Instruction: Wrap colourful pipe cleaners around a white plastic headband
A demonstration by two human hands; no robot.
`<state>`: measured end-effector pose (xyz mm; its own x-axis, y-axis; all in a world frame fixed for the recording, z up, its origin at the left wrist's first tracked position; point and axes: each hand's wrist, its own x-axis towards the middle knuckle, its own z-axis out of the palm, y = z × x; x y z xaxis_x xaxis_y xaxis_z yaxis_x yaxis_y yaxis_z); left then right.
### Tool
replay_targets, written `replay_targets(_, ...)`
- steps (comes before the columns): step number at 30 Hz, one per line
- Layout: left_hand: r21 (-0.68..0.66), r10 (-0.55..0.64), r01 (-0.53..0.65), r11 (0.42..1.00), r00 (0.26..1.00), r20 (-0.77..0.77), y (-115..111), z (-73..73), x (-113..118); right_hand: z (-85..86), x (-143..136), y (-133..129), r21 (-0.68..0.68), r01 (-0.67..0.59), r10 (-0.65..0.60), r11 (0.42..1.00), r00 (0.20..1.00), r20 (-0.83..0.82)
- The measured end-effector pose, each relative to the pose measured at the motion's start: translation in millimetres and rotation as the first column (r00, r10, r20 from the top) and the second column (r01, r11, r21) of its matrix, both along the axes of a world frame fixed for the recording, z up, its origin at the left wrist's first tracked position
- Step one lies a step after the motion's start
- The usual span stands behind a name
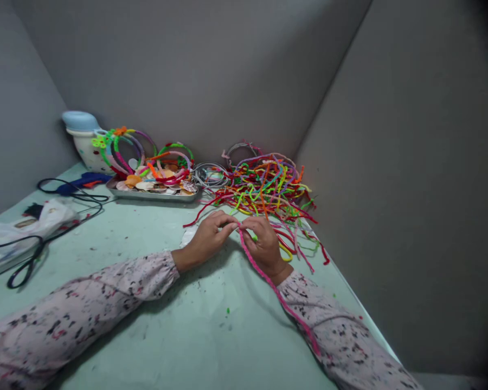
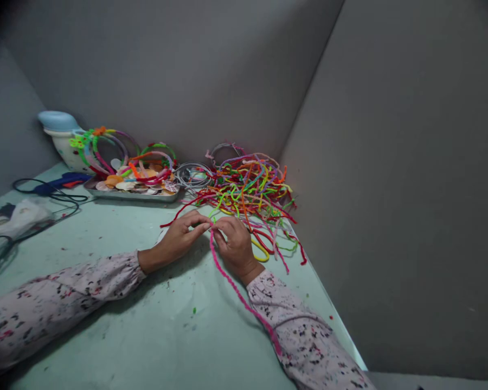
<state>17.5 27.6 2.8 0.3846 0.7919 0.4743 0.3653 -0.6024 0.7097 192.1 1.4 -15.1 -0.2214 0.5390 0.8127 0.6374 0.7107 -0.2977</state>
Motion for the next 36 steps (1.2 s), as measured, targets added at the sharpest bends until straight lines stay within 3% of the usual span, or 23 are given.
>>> replay_targets(14, 0.017, 0.003, -0.003, 1.0, 1.0, -0.019, 0.5, -0.6, -0.1, -5.8, 0.7, 1.1, 0.004, 0.063, -0.063, 0.998, 0.998, 0.02)
replay_targets(28, 0.072, -0.008, 0.01, 0.997, 1.0, -0.019, 0.6, -1.1, -1.1, 1.3, -4.5, -4.8, -0.07, 0.065, -0.067, 0.995, 0.998, -0.022)
replay_targets(36, 0.098, -0.002, 0.007, 0.995, 0.998, -0.056, 2.1, -2.0, -1.8, 2.4, -6.1, -6.2, -0.236, 0.039, -0.071, 0.971, 0.989, -0.13)
